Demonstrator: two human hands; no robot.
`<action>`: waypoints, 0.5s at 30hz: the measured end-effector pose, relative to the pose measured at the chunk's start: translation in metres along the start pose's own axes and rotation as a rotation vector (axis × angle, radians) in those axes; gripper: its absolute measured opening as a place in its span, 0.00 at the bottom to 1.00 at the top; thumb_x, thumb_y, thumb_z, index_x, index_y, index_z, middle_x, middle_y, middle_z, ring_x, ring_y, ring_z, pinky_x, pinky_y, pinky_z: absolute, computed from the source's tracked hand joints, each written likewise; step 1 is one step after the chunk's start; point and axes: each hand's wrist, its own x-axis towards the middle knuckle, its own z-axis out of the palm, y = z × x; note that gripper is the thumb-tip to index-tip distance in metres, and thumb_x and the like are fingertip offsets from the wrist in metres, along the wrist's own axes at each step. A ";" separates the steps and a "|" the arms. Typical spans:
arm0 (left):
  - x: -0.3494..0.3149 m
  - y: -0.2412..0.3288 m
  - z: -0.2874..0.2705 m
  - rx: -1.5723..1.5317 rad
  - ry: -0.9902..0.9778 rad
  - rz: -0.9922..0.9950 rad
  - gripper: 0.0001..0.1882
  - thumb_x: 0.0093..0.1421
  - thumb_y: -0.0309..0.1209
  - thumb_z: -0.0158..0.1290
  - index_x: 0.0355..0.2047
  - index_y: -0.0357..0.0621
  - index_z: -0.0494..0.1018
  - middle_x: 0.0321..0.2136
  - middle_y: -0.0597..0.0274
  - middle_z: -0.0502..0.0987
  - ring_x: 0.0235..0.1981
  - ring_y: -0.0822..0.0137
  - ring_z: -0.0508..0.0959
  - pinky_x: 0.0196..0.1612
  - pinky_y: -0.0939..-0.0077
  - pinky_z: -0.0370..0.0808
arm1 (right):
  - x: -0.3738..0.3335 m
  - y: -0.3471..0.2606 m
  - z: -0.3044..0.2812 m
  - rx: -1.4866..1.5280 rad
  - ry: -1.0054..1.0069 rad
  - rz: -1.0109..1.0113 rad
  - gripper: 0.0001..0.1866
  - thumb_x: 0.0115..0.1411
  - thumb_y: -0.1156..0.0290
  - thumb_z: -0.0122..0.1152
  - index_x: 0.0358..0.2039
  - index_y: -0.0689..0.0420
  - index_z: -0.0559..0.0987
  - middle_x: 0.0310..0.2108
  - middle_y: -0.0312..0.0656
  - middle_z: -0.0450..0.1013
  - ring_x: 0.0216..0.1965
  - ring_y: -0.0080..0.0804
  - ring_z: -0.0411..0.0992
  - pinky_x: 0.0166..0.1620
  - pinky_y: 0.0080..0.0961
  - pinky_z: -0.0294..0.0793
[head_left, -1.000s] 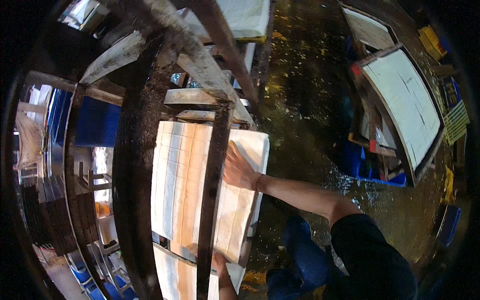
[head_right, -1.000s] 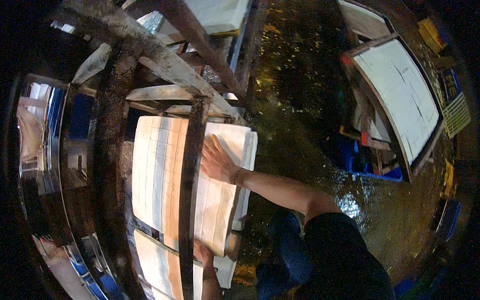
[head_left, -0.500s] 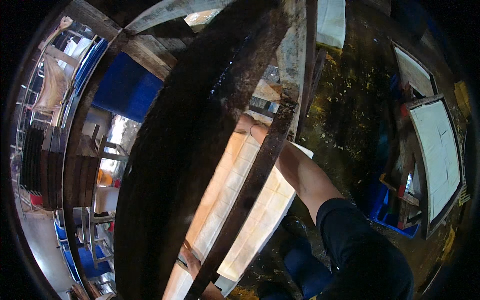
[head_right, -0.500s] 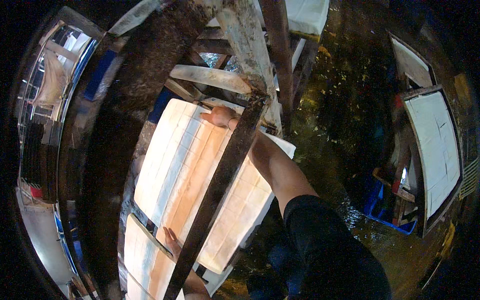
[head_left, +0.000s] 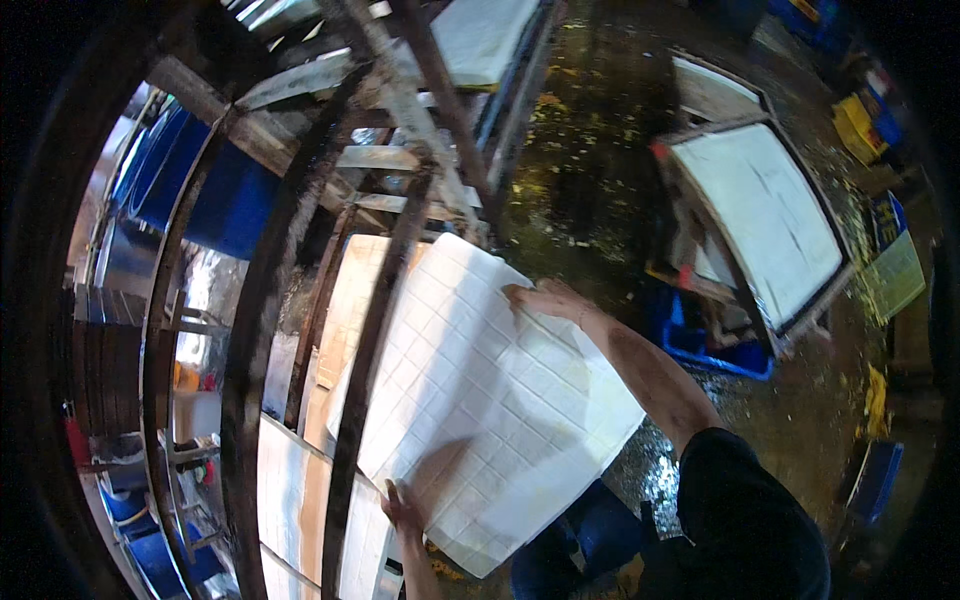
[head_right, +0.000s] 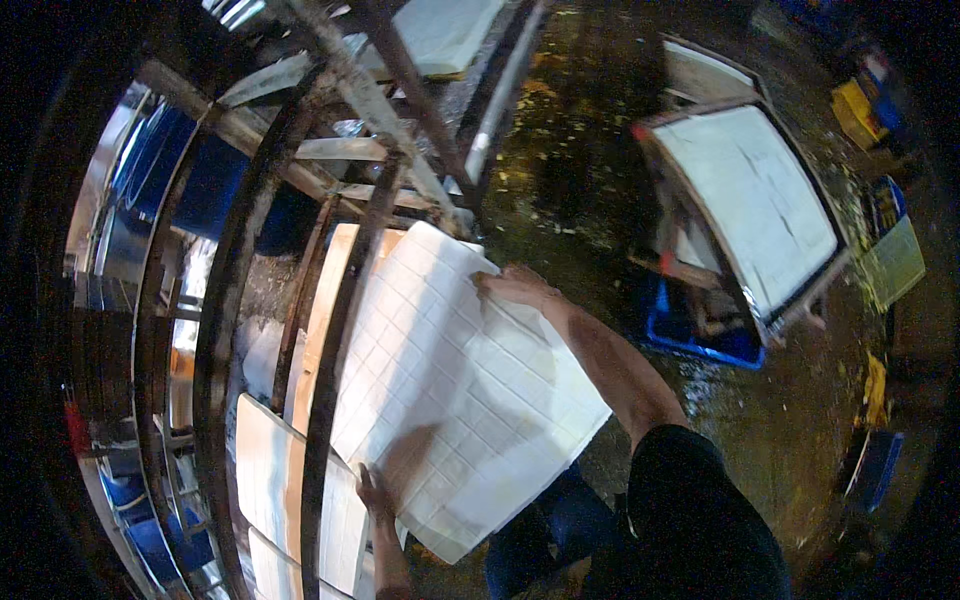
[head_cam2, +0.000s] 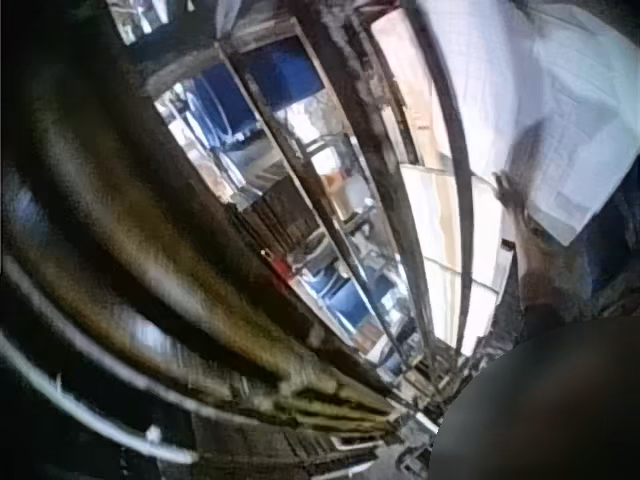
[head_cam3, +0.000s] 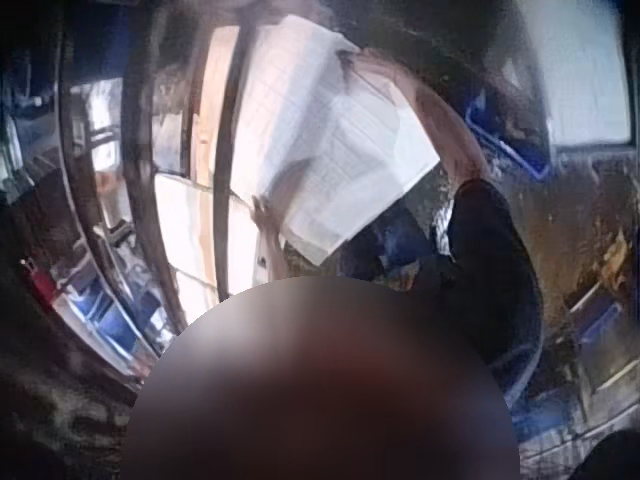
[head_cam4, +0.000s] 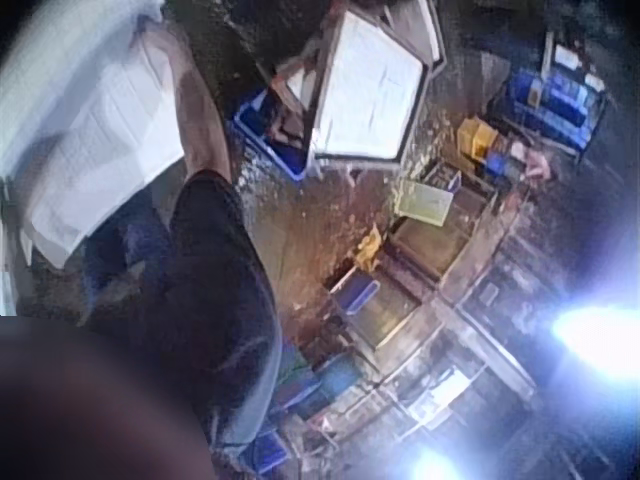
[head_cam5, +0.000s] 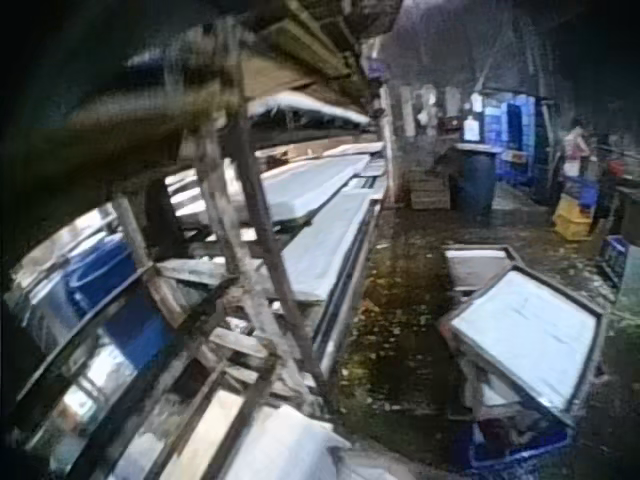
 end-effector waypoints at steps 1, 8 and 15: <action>-0.028 0.016 0.002 -0.507 -0.015 -0.378 0.32 0.63 0.42 0.56 0.60 0.37 0.60 0.55 0.49 0.68 0.55 0.57 0.70 0.57 0.64 0.68 | -0.041 0.021 -0.006 0.020 0.002 0.032 0.41 0.56 0.28 0.47 0.27 0.58 0.85 0.29 0.54 0.79 0.55 0.45 0.70 0.58 0.36 0.67; -0.166 0.068 -0.033 -0.347 -0.447 -0.261 0.36 0.62 0.53 0.52 0.63 0.42 0.59 0.53 0.56 0.70 0.53 0.57 0.72 0.49 0.57 0.75 | -0.386 0.150 -0.079 0.301 0.095 0.172 0.28 0.67 0.46 0.44 0.51 0.58 0.74 0.50 0.47 0.71 0.52 0.33 0.69 0.58 0.30 0.65; -0.296 0.233 0.079 -0.067 -0.828 0.046 0.37 0.64 0.49 0.52 0.64 0.35 0.58 0.61 0.52 0.64 0.62 0.61 0.65 0.64 0.66 0.60 | -0.641 0.363 -0.127 1.014 0.556 0.005 0.33 0.65 0.47 0.50 0.57 0.65 0.71 0.50 0.43 0.73 0.51 0.28 0.68 0.56 0.27 0.66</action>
